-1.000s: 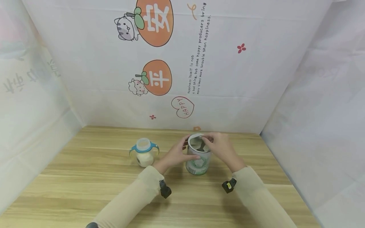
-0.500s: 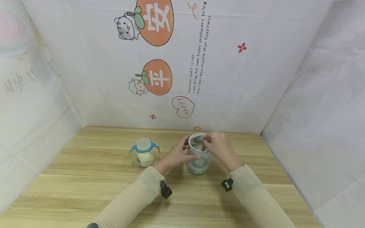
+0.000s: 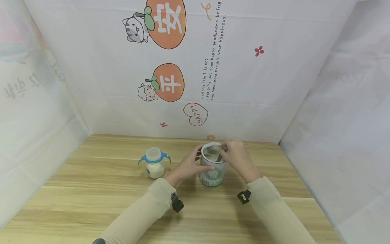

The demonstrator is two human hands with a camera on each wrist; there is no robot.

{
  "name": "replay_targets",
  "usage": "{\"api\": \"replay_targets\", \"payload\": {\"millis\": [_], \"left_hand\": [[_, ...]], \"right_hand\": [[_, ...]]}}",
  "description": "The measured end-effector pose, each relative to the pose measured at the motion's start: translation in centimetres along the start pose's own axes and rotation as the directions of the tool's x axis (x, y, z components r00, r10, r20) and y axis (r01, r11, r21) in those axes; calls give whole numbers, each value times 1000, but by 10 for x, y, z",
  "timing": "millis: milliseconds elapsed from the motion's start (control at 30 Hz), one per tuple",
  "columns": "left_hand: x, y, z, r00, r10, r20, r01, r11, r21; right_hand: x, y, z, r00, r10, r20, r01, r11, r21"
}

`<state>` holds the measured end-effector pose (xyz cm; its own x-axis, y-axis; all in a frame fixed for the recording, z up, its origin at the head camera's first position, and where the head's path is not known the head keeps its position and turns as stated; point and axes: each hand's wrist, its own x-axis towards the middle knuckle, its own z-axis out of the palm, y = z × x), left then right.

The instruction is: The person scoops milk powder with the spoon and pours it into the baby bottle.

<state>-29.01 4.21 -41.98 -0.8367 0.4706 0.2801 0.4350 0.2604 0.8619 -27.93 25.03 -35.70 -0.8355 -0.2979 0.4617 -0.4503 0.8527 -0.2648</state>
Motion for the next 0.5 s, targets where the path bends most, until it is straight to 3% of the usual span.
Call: {"api": "replay_targets", "payload": {"millis": [500], "left_hand": [[0, 3, 0, 1000, 3, 1, -3, 1000, 15]], "right_hand": [[-2, 4, -2, 999, -13, -44, 13, 1000, -5]]}}
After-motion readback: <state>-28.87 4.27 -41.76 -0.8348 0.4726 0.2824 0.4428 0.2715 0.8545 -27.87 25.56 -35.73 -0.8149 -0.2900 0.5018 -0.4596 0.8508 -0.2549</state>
